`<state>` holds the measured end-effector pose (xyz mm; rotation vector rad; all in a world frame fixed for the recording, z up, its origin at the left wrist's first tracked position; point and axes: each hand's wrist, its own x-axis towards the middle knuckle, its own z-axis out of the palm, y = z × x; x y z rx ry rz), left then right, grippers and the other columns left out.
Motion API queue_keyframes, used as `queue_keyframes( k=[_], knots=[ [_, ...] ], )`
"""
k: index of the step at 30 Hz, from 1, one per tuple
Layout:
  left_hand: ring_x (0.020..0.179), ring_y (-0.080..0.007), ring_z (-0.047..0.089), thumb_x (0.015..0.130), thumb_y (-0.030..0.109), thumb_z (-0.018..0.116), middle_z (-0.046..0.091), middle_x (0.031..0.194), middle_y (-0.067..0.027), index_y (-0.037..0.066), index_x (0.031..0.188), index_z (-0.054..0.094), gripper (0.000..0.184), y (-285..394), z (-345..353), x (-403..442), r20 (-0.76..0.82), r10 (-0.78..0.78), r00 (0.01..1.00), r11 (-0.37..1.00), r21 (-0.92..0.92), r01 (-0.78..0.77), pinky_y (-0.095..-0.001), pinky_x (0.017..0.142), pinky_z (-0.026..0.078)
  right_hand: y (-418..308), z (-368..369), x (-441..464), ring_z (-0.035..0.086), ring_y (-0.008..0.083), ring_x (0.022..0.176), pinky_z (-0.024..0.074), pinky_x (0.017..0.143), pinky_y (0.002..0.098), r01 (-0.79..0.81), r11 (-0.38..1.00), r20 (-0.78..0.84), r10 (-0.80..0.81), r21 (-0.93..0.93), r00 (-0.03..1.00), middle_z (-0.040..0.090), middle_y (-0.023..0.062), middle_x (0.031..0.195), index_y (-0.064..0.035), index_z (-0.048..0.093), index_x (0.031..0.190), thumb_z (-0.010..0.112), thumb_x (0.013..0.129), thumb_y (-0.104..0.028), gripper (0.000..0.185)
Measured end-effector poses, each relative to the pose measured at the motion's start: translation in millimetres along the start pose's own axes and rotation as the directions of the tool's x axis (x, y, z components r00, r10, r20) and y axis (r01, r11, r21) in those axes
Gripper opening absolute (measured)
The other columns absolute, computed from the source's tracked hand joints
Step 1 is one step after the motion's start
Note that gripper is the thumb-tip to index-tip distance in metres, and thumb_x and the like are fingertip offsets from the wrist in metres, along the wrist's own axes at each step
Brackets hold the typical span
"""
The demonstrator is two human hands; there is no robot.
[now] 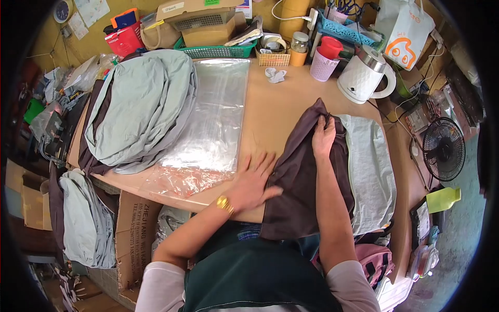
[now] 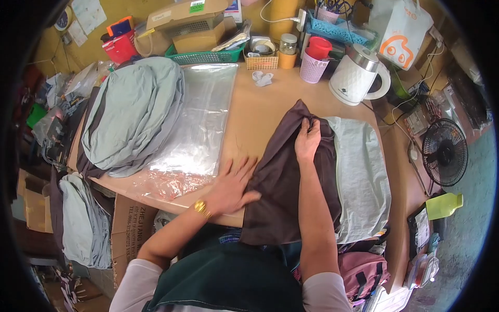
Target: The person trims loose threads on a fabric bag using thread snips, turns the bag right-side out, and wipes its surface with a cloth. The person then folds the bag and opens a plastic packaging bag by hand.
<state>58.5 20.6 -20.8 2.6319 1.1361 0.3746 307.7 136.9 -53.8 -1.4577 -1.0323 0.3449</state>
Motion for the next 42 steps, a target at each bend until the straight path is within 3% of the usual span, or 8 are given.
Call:
queue_keyframes(
  k=[5,7,11,17,21,29,37,42],
  knots=[
    [0.135,-0.0368,0.039,0.092,0.043,0.058,0.033,0.151,-0.0196,0.002,0.145,0.033,0.072,14.5,-75.6,-120.5,0.39,-0.007,0.921,0.994,-0.094,0.048,-0.0463,0.108,0.037,10.6,5.6,12.4,0.04,0.0093,0.06,0.0355,0.053,0.0284,0.114,0.993,-0.125,-0.117,-0.024,0.985,0.046,-0.0002,0.067,0.0001,0.051,0.088,0.054,0.1,-0.022,0.026],
    [0.128,-0.031,0.049,0.094,0.034,0.06,0.04,0.148,-0.0172,0.004,0.146,0.033,0.066,23.1,-150.0,-97.2,0.961,-0.164,0.222,0.925,0.072,0.373,-0.0426,0.103,0.043,12.2,9.1,9.1,0.041,0.0106,0.06,0.0367,0.055,0.0294,0.064,0.998,-0.112,-0.063,0.006,0.992,0.047,0.0014,0.067,0.0012,0.051,0.087,0.054,0.099,-0.023,0.027],
    [0.124,-0.0242,0.052,0.096,0.025,0.061,0.043,0.145,-0.0168,0.004,0.148,0.029,0.065,-9.1,-115.0,-92.9,0.264,-0.293,0.919,0.51,-0.77,0.384,-0.0386,0.095,0.047,-24.5,26.9,-17.0,0.05,0.0267,0.067,0.0439,0.069,0.0383,-0.024,0.999,-0.065,0.026,0.032,0.998,0.056,0.0181,0.076,0.0038,0.051,0.092,0.054,0.098,-0.022,0.026],
    [0.122,-0.0412,0.051,0.091,0.036,0.064,0.046,0.137,-0.0281,-0.001,0.145,0.031,0.074,0.2,-8.4,42.1,-0.355,-0.472,0.807,0.786,-0.583,0.203,-0.0427,0.1,0.043,-34.7,38.4,-33.4,0.059,0.0425,0.078,0.0461,0.073,0.043,-0.03,0.999,-0.012,0.03,-0.011,0.999,0.061,0.0254,0.083,0.0045,0.051,0.094,0.055,0.097,-0.025,0.03],
    [0.089,-0.041,0.063,0.097,0.028,0.054,0.063,0.087,-0.028,-0.006,0.1,0.061,0.034,28.6,2.9,-3.8,0.012,-0.361,0.932,0.797,-0.515,0.316,-0.0437,0.077,0.05,-24.1,30.5,0.3,0.062,0.0457,0.088,0.0476,0.076,0.0461,-0.024,0.971,-0.048,0.013,-0.239,0.999,0.064,0.0284,0.088,0.0039,0.055,0.098,0.056,0.095,-0.026,0.031],
    [0.08,-0.0279,0.066,0.096,0.029,0.057,0.07,0.084,-0.0098,0.008,0.097,0.069,0.025,4.1,-71.9,-148.8,0.688,-0.108,0.717,0.816,-0.351,0.46,-0.0347,0.075,0.051,-15.0,30.7,27.4,0.066,0.04,0.091,0.0489,0.081,0.0443,-0.195,0.942,0.103,0.23,-0.275,0.968,0.068,0.0238,0.092,-0.0016,0.054,0.111,0.059,0.093,-0.031,0.035],
    [0.122,-0.021,0.054,0.099,0.017,0.051,0.051,0.137,-0.0127,0.0,0.139,0.044,0.044,-58.0,-76.9,13.8,-0.145,-0.436,0.888,0.494,-0.864,0.101,-0.0331,0.097,0.046,-65.6,38.8,-6.6,0.064,0.0389,0.093,0.0499,0.079,0.0438,0.223,0.932,0.272,-0.145,-0.286,0.951,0.066,0.0205,0.102,-0.0074,0.055,0.114,0.066,0.087,-0.018,0.031],
    [0.111,-0.0317,0.059,0.092,0.037,0.06,0.057,0.127,-0.0221,-0.009,0.135,0.04,0.066,-73.0,37.5,120.4,-0.429,-0.582,0.691,0.775,-0.549,0.312,-0.0358,0.093,0.047,-36.9,48.8,-19.3,0.066,0.0361,0.09,0.0519,0.076,0.0443,0.364,0.785,0.418,-0.149,-0.5,0.896,0.069,0.0168,0.093,-0.0093,0.057,0.105,0.068,0.084,-0.02,0.026]
  ],
)
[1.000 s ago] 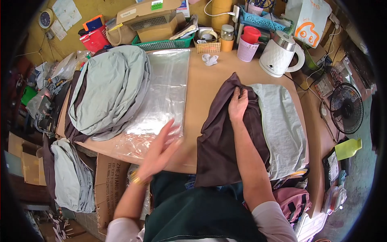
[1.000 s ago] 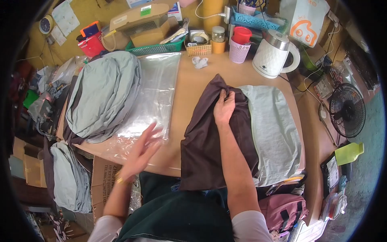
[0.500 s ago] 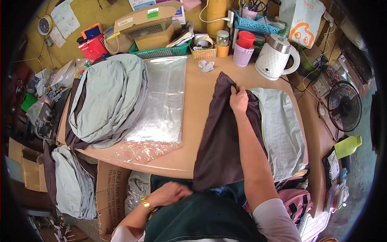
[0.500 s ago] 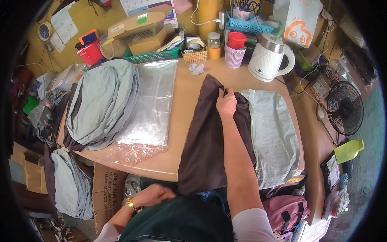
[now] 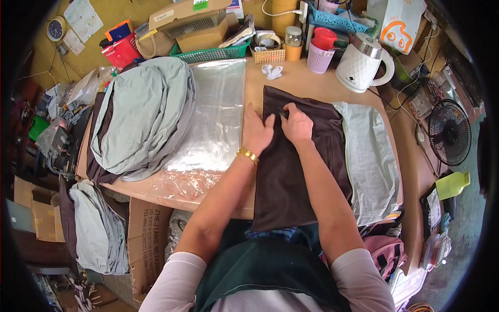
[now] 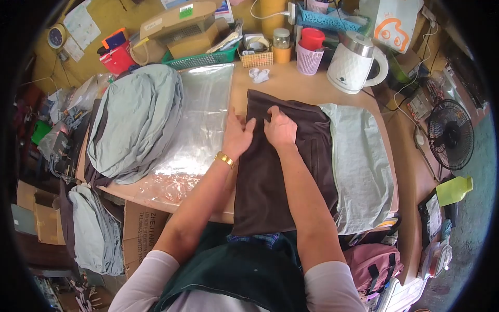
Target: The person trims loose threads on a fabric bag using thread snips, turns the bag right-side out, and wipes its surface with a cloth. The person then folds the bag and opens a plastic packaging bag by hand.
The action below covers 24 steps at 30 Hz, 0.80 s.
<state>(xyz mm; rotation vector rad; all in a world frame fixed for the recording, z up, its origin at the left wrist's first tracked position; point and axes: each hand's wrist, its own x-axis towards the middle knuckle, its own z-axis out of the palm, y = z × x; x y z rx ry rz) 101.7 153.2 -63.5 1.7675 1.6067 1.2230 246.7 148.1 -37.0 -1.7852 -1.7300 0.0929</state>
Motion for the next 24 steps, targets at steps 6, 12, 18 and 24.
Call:
queue_keyframes(
  k=[6,12,18,24],
  knots=[
    [0.076,-0.0309,0.062,0.097,0.036,0.055,0.066,0.083,-0.0196,0.0,0.097,0.064,0.037,32.7,-90.8,-95.7,0.573,0.043,0.819,0.999,-0.046,-0.02,-0.0406,0.069,0.046,8.3,3.9,7.2,0.066,0.0347,0.092,0.052,0.078,0.0439,-0.01,1.0,0.011,0.01,0.002,1.0,0.069,0.015,0.096,-0.0082,0.058,0.104,0.07,0.082,-0.019,0.028],
    [0.05,-0.0018,0.034,0.101,0.034,0.051,0.039,0.056,0.0081,0.01,0.071,0.054,0.038,25.5,-156.6,-137.0,0.589,-0.144,0.795,0.943,-0.162,0.29,-0.0216,0.046,0.027,-2.6,-6.5,7.2,0.066,0.033,0.096,0.051,0.082,0.0422,-0.085,0.996,0.102,0.081,0.031,0.991,0.07,0.0139,0.101,-0.0099,0.061,0.107,0.067,0.086,-0.032,0.031],
    [0.051,-0.0034,0.036,0.103,0.031,0.048,0.042,0.057,0.0063,0.009,0.072,0.052,0.038,15.8,-155.5,-140.0,0.539,-0.197,0.819,0.84,-0.338,0.425,-0.0227,0.048,0.031,-24.3,-49.1,-11.8,0.061,0.0336,0.1,0.0487,0.085,0.0428,0.062,0.981,0.214,-0.102,0.185,0.971,0.058,0.0148,0.107,-0.011,0.063,0.108,0.066,0.087,-0.032,0.029],
    [0.049,-0.0027,0.036,0.103,0.033,0.047,0.041,0.056,0.0067,0.009,0.074,0.051,0.038,16.0,-156.9,-141.4,0.566,-0.217,0.795,0.752,-0.423,0.506,-0.0219,0.045,0.029,-89.8,-109.9,-96.2,0.062,0.0322,0.086,0.0496,0.076,0.0441,0.313,0.934,0.381,-0.356,0.172,0.853,0.056,0.01,0.097,-0.0102,0.067,0.102,0.075,0.076,-0.014,0.027]
  ],
)
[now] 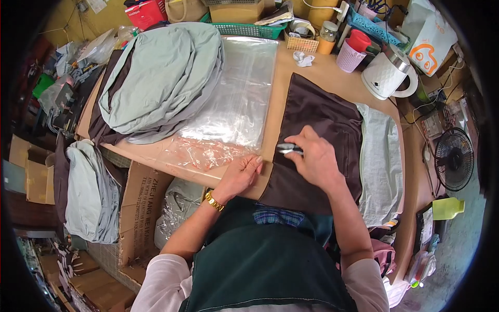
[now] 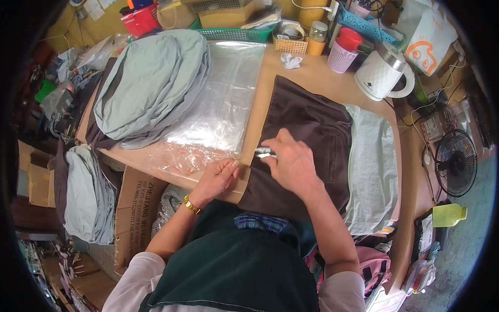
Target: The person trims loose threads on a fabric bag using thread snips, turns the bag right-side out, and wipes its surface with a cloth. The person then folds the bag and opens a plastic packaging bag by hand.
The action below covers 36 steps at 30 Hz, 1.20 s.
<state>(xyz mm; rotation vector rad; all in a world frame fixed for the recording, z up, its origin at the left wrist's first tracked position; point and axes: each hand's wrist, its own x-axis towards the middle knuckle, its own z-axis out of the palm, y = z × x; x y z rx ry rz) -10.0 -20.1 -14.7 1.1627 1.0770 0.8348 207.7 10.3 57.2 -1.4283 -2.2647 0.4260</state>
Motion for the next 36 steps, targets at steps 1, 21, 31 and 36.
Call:
queue_keyframes(
  k=[1,21,31,36],
  knots=[
    [0.047,-0.0022,0.035,0.103,0.034,0.047,0.041,0.056,0.0072,0.01,0.074,0.052,0.038,-3.8,-0.3,1.5,0.006,0.025,1.0,1.0,-0.014,-0.025,-0.0208,0.044,0.028,-6.6,0.0,-1.6,0.062,0.0322,0.086,0.0496,0.076,0.0441,0.001,1.0,0.005,-0.001,-0.004,1.0,0.056,0.01,0.097,-0.0102,0.067,0.102,0.075,0.076,-0.014,0.027],
    [0.048,-0.0047,0.037,0.102,0.031,0.048,0.04,0.052,0.0048,0.008,0.072,0.052,0.038,-14.8,-0.6,1.9,0.013,0.093,0.996,0.996,0.014,-0.093,-0.0242,0.046,0.03,-33.0,14.8,6.5,0.062,0.0357,0.077,0.0477,0.067,0.0429,0.082,0.987,0.027,-0.079,-0.138,0.997,0.059,0.0125,0.085,-0.0055,0.043,0.095,0.076,0.069,-0.004,0.042],
    [0.046,-0.0038,0.038,0.103,0.03,0.046,0.042,0.052,0.005,0.008,0.073,0.052,0.038,-18.2,-0.9,3.5,0.008,0.133,0.991,0.991,0.032,-0.133,-0.0228,0.044,0.03,-49.8,-3.7,4.9,0.062,0.0359,0.076,0.0472,0.065,0.0433,0.037,0.988,0.081,-0.025,-0.153,0.996,0.059,0.0124,0.083,-0.006,0.043,0.095,0.078,0.068,-0.005,0.044],
    [0.046,-0.0023,0.037,0.103,0.031,0.046,0.041,0.054,0.0068,0.008,0.074,0.052,0.038,-13.5,-1.5,1.6,0.037,0.136,0.99,0.99,0.021,-0.137,-0.0216,0.044,0.03,-46.7,14.1,8.4,0.062,0.0366,0.076,0.047,0.065,0.0432,0.114,0.963,0.118,-0.087,-0.243,0.989,0.058,0.0117,0.083,-0.0064,0.044,0.092,0.078,0.067,-0.005,0.042]
  ],
)
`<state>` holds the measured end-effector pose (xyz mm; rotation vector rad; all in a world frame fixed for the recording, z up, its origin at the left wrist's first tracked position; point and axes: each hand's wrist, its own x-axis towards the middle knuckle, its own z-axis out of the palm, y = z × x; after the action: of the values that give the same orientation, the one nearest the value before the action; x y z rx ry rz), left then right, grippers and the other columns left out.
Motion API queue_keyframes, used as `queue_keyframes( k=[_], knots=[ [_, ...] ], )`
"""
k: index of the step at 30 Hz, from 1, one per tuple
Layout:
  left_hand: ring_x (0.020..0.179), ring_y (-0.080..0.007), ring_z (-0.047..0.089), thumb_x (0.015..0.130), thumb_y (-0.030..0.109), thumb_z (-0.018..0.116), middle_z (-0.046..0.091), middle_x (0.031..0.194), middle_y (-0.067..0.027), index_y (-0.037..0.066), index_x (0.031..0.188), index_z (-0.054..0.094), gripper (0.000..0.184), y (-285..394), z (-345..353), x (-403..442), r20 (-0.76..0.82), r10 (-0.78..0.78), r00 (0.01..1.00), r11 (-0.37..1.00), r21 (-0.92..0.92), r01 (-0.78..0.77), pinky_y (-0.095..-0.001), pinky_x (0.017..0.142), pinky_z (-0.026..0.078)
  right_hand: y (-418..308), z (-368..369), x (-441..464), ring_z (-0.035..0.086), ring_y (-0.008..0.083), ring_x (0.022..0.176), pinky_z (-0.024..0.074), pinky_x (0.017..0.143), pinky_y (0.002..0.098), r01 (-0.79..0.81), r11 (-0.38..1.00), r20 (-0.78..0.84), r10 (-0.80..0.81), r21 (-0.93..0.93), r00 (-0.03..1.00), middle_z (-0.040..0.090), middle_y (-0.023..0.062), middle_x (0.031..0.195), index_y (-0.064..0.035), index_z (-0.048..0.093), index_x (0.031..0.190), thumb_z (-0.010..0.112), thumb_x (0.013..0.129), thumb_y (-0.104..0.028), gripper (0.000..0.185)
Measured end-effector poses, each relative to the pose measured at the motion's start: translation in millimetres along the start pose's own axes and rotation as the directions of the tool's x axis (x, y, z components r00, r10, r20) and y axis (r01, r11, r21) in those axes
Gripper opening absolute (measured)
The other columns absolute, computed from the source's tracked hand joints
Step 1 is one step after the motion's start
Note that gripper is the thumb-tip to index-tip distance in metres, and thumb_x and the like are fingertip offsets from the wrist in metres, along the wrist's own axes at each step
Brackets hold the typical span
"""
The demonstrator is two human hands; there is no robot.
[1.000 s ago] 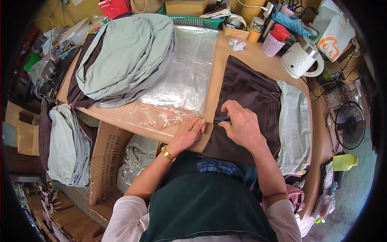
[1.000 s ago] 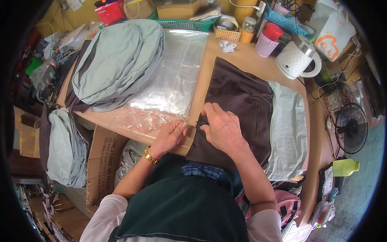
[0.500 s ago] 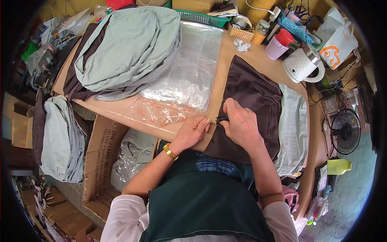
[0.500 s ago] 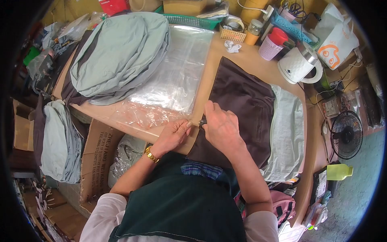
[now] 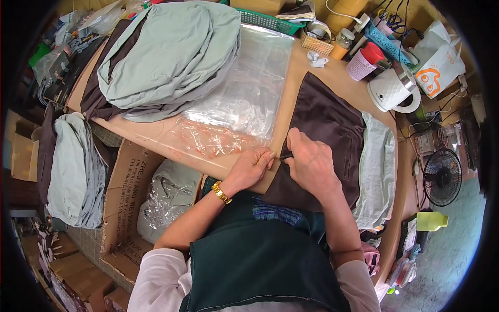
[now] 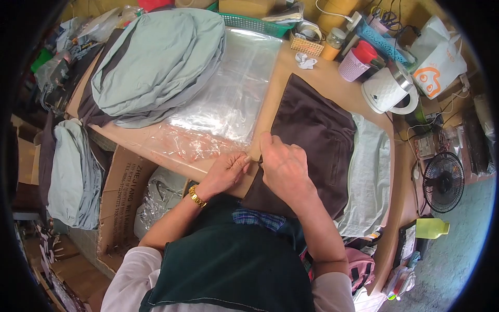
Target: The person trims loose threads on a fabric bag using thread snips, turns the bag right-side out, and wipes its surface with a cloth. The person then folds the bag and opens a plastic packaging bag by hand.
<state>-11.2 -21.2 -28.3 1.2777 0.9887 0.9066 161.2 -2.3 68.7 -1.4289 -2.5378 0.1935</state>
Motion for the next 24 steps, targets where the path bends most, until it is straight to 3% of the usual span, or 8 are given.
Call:
queue_keyframes(
  k=[4,6,10,13,15,19,22,24],
  knots=[
    [0.053,-0.0046,0.045,0.102,0.031,0.048,0.047,0.056,0.0025,0.006,0.078,0.053,0.035,-10.9,-10.9,-3.7,0.016,-0.01,1.0,0.973,-0.232,0.014,-0.0226,0.05,0.036,8.1,-2.6,-1.0,0.062,0.0357,0.081,0.0485,0.068,0.0418,-0.073,0.993,-0.022,0.075,0.091,0.997,0.06,0.013,0.089,-0.0064,0.047,0.097,0.079,0.069,-0.008,0.042],
    [0.056,-0.0065,0.049,0.102,0.031,0.049,0.05,0.059,-0.0005,0.005,0.082,0.054,0.033,-12.7,-7.2,-2.6,0.042,-0.009,0.999,0.906,-0.423,0.026,-0.0238,0.053,0.04,32.5,10.7,-2.6,0.065,0.0357,0.083,0.0513,0.07,0.0435,-0.208,0.967,-0.304,0.243,0.145,0.921,0.062,0.0156,0.094,-0.0058,0.05,0.108,0.079,0.072,-0.017,0.048],
    [0.068,-0.0202,0.063,0.096,0.035,0.057,0.06,0.067,-0.009,-0.002,0.103,0.054,0.038,-3.4,26.7,1.5,-0.308,0.406,0.86,0.91,0.223,-0.349,-0.0344,0.067,0.05,97.2,76.1,-2.5,0.065,0.0373,0.088,0.0515,0.073,0.0459,-0.431,0.897,-0.399,0.432,0.096,0.809,0.064,0.0163,0.105,-0.0086,0.049,0.114,0.073,0.082,-0.033,0.047],
    [0.068,-0.0325,0.063,0.095,0.03,0.057,0.062,0.069,-0.0165,0.002,0.091,0.063,0.029,17.8,34.0,-1.6,0.102,0.127,0.987,0.675,0.72,-0.161,-0.0406,0.065,0.048,112.0,75.5,13.7,0.065,0.0389,0.089,0.0511,0.073,0.0478,-0.505,0.86,-0.344,0.496,0.07,0.797,0.065,0.0173,0.104,-0.0088,0.05,0.113,0.067,0.087,-0.036,0.042],
    [0.064,-0.0314,0.061,0.095,0.03,0.056,0.061,0.066,-0.0143,0.003,0.075,0.061,0.034,14.7,35.5,-20.0,0.206,0.005,0.978,0.926,0.369,-0.083,-0.042,0.062,0.046,133.2,74.5,23.0,0.065,0.0389,0.089,0.051,0.074,0.0482,-0.536,0.844,-0.354,0.51,0.028,0.784,0.065,0.0167,0.104,-0.0089,0.05,0.113,0.065,0.089,-0.035,0.039],
    [0.065,-0.0312,0.061,0.095,0.032,0.056,0.062,0.066,-0.0115,0.005,0.074,0.062,0.035,28.4,-10.9,-65.6,0.513,-0.239,0.824,0.847,0.525,-0.082,-0.0419,0.064,0.047,165.2,67.7,36.8,0.065,0.0386,0.092,0.0508,0.078,0.0478,-0.62,0.785,-0.339,0.585,0.008,0.737,0.065,0.0161,0.107,-0.0091,0.049,0.113,0.064,0.09,-0.035,0.038],
    [0.064,-0.022,0.063,0.094,0.025,0.06,0.064,0.073,-0.0087,0.005,0.084,0.062,0.023,39.4,-32.2,-75.6,0.213,-0.186,0.959,0.836,0.548,0.041,-0.0345,0.062,0.048,165.7,71.4,37.5,0.065,0.0384,0.094,0.0507,0.079,0.0476,-0.616,0.787,-0.366,0.58,0.022,0.728,0.064,0.0164,0.109,-0.01,0.049,0.114,0.064,0.09,-0.036,0.038],
    [0.067,-0.0165,0.064,0.094,0.022,0.061,0.066,0.079,-0.0066,0.001,0.106,0.059,0.024,42.4,-19.6,-53.8,-0.009,-0.186,0.982,0.972,0.144,0.185,-0.0311,0.062,0.049,164.5,67.7,37.8,0.065,0.0383,0.095,0.0505,0.079,0.0474,-0.62,0.784,-0.346,0.59,0.031,0.729,0.065,0.0168,0.107,-0.0096,0.049,0.114,0.064,0.09,-0.035,0.039]
  ],
)
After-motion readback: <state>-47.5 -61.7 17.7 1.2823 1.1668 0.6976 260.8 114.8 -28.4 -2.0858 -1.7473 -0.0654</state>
